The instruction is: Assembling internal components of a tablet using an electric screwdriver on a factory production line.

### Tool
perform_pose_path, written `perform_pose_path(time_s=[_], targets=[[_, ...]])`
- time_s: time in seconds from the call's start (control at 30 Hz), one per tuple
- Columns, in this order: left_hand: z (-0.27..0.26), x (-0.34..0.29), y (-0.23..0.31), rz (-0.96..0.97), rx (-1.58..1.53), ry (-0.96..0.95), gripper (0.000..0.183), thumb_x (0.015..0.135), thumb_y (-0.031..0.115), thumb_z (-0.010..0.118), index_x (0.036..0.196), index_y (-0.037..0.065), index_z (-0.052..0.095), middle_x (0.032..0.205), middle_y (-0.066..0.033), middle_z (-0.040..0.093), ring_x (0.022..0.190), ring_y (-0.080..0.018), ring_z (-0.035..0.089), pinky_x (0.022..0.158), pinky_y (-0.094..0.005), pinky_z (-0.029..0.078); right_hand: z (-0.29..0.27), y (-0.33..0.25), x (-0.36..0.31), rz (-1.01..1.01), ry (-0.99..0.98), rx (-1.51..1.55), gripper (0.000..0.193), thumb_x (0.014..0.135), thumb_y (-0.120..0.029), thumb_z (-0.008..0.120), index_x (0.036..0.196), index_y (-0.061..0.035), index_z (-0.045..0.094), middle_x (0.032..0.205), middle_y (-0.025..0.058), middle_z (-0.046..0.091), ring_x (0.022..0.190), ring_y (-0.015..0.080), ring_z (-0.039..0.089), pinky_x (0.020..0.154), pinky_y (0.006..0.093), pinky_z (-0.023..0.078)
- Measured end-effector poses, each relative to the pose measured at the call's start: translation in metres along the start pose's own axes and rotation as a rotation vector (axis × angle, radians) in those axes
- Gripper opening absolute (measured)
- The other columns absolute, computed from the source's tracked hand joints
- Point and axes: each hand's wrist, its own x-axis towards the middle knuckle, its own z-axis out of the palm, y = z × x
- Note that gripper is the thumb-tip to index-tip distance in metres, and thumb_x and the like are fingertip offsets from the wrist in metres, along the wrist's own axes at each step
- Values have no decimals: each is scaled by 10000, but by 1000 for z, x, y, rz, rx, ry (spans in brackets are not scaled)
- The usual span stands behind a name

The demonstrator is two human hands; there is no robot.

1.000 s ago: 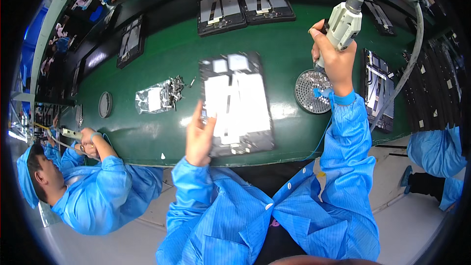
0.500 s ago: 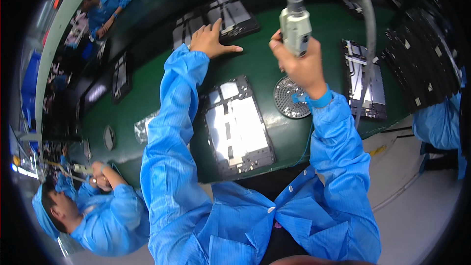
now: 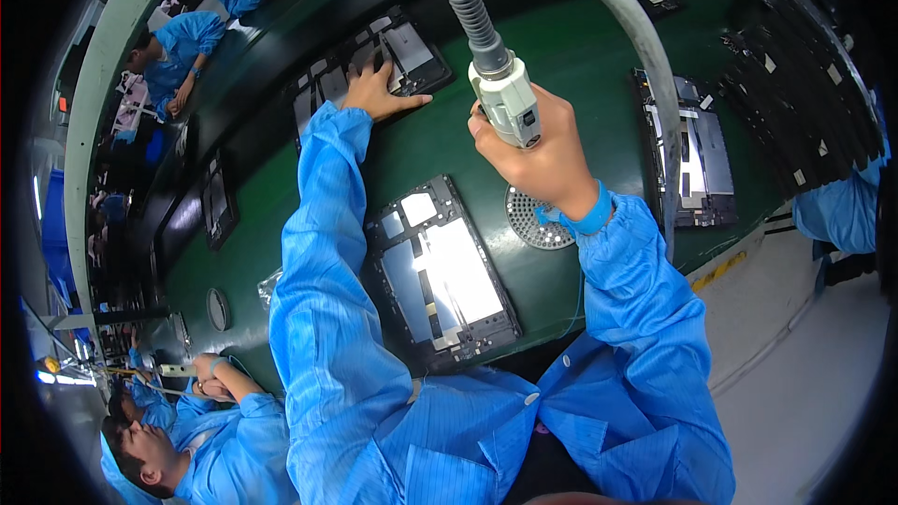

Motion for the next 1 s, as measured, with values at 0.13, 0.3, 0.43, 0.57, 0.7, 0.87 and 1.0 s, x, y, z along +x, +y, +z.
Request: perform_pose_path(time_s=[0.13,0.3,0.43,0.57,0.7,0.87,1.0], targets=[[-1,7,-8,54,-44,-37,1242,584,809,743,1432,-57,473,1488,-361,365,1419,-504,316,1204,-601,118,5,5,-3,-37,-4,2,182,765,-109,721,880,4,634,775,118,630,665,233,624,608,362,488],[14,5,-14,116,-71,181,1234,557,777,785,1455,-9,473,1496,-335,371,1407,-490,346,1200,-551,209,7,2,-6,-14,-28,15,181,765,-103,725,875,7,632,772,126,630,648,235,616,595,359,483],[17,17,-17,-60,-52,55,1496,476,775,838,1603,82,139,1570,-427,-5,1467,-588,17,1218,-533,178,3,5,-5,-42,-3,-9,209,779,-112,720,940,-3,644,824,135,642,715,236,634,658,364,507],[7,8,-6,91,-153,196,1387,508,672,880,1567,48,237,1573,-356,129,1467,-520,152,1215,-508,221,4,1,-3,-142,20,37,234,800,-81,730,1021,-21,681,808,96,648,682,185,622,633,330,498],[14,27,4,334,-210,392,1183,577,534,910,1503,39,365,1516,-278,335,1410,-441,344,1186,-483,304,7,2,0,-247,-13,-22,251,779,-81,708,1016,-7,671,820,106,648,698,208,643,643,354,507],[23,89,91,243,-101,332,1257,588,617,885,1517,-9,315,1533,-316,269,1436,-454,284,1203,-466,264,7,14,-6,-85,-52,205,234,711,-74,720,918,-17,627,840,144,645,738,361,652,665,423,538],[24,124,140,413,-208,248,1265,622,611,872,1511,-70,285,1523,-335,316,1437,-498,266,1210,-478,238,2,16,-3,-224,42,67,293,695,-95,743,944,-5,619,837,171,632,760,383,649,680,433,533]])
